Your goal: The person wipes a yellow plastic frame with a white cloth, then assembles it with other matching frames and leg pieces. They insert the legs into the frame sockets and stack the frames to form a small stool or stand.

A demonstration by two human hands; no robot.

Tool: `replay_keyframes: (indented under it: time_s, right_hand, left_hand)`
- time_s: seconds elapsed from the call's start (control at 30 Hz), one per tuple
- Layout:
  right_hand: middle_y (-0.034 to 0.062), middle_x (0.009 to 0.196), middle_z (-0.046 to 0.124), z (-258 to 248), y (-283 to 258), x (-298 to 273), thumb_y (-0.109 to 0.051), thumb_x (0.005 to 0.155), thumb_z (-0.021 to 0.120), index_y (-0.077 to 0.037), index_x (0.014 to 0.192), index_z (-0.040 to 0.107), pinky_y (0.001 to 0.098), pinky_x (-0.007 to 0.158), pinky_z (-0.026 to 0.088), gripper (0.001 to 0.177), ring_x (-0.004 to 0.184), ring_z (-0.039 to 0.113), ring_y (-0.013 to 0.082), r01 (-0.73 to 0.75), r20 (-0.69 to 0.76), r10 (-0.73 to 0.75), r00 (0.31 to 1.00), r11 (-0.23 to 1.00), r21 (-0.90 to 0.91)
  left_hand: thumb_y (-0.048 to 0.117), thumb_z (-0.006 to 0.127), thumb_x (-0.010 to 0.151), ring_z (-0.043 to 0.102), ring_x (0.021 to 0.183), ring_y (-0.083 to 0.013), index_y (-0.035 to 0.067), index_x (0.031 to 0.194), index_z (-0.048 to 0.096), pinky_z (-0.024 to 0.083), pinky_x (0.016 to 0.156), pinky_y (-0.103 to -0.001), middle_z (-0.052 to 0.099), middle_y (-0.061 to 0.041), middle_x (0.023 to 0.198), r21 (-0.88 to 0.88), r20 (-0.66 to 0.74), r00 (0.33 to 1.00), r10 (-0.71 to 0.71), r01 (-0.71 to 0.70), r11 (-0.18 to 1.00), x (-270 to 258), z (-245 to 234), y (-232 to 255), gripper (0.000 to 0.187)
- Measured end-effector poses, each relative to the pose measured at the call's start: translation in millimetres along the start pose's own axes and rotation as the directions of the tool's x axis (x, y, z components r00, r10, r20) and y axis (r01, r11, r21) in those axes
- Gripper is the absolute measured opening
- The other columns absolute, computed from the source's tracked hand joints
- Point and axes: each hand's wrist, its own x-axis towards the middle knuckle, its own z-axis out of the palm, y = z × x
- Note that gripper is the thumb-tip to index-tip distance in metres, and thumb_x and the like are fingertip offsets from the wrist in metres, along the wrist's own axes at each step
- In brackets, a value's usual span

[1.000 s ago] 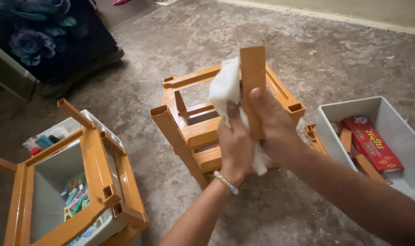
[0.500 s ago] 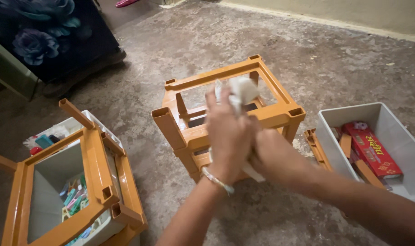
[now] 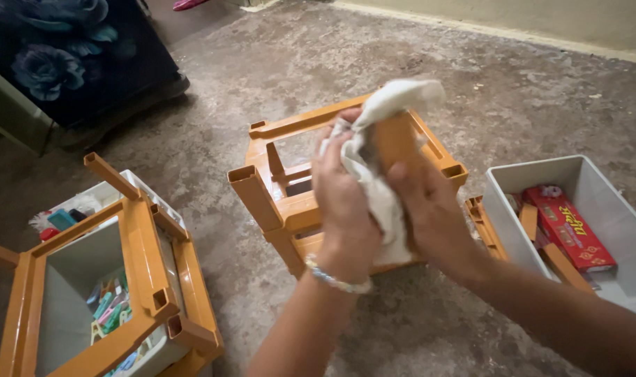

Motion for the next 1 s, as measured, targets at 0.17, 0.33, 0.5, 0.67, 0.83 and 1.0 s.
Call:
replay_keyframes:
  time_s: [0.17, 0.33, 0.5, 0.67, 0.83, 1.0]
  right_hand:
    - [0.0075, 0.106, 0.065, -6.2, -3.5, 18.3, -0.039, 0.109, 0.054, -0.005, 0.124, 0.044, 0.0266, 0.073, 0.057, 0.038, 0.088, 0.066, 0.0095, 0.231, -0.178, -0.339, 0.924, 0.864, -0.448]
    - [0.0023, 0.098, 0.057, -15.5, -2.3, 32.7, -0.044, 0.110, 0.055, -0.006, 0.121, 0.048, 0.0249, 0.066, 0.049, 0.040, 0.080, 0.057, 0.0066, 0.284, -0.146, -0.372, 0.916, 0.863, -0.419]
    - [0.0001, 0.096, 0.058, -15.3, -3.9, 27.7, -0.048, 0.101, 0.058, -0.009, 0.125, 0.055, 0.0228, 0.078, 0.051, 0.046, 0.088, 0.058, 0.0075, -0.061, 0.025, 0.056, 0.998, 0.959, 0.276]
    - [0.0028, 0.097, 0.058, -6.8, 7.1, 21.8, -0.043, 0.108, 0.060, -0.009, 0.121, 0.053, 0.0309, 0.098, 0.053, 0.037, 0.103, 0.061, 0.0143, 0.051, 0.050, -0.073, 0.996, 0.936, 0.348]
    - [0.0072, 0.109, 0.065, -14.8, 10.5, 21.6, -0.026, 0.104, 0.066, -0.006, 0.113, 0.054, 0.0337, 0.096, 0.054, 0.025, 0.106, 0.063, 0.0154, 0.425, 0.240, -0.365, 0.900, 0.857, -0.292]
    - [0.0069, 0.100, 0.065, -19.3, 22.0, 19.7, -0.023, 0.108, 0.066, -0.005, 0.108, 0.059, 0.0315, 0.097, 0.059, 0.019, 0.103, 0.069, 0.0136, 0.499, 0.177, -0.475, 0.862, 0.731, -0.466]
  left_hand:
    - [0.017, 0.043, 0.108, 0.068, 0.098, -0.0174, -0.003, 0.137, 0.053, 0.057, 0.082, -0.031, 0.069, -0.017, 0.114, 0.511, 0.122, 0.954, 0.273, -0.296, 0.807, -36.6, 0.9, -44.5, 0.037]
    - [0.030, 0.035, 0.114, 0.067, 0.082, -0.0230, -0.006, 0.131, 0.059, 0.053, 0.074, -0.035, 0.067, -0.024, 0.095, 0.803, 0.190, 0.954, 0.231, -0.286, 0.522, -53.1, -5.7, -50.8, 0.046]
    - [0.043, 0.035, 0.109, 0.072, 0.076, -0.0235, 0.006, 0.138, 0.066, 0.054, 0.069, -0.037, 0.071, -0.023, 0.083, 0.863, -0.004, 0.989, 0.150, -0.072, 0.500, -36.6, -21.4, -52.0, 0.056]
    - [0.048, 0.027, 0.110, 0.067, 0.111, -0.0217, 0.001, 0.129, 0.061, 0.054, 0.097, -0.034, 0.070, -0.014, 0.119, 0.200, -0.104, 0.994, -0.025, 0.045, 0.979, -19.5, -28.8, -61.3, 0.062]
    - [0.058, 0.029, 0.102, 0.063, 0.112, -0.0230, 0.012, 0.133, 0.054, 0.054, 0.094, -0.039, 0.063, -0.012, 0.128, -0.128, -0.234, 0.760, -0.606, 0.594, 0.794, -13.8, -22.2, -44.8, 0.062]
    - [0.049, 0.031, 0.107, 0.069, 0.098, -0.0246, 0.007, 0.118, 0.066, 0.058, 0.080, -0.040, 0.071, -0.016, 0.106, 0.575, -0.153, 0.977, -0.151, 0.212, 0.790, -25.6, -18.8, -36.9, 0.055]
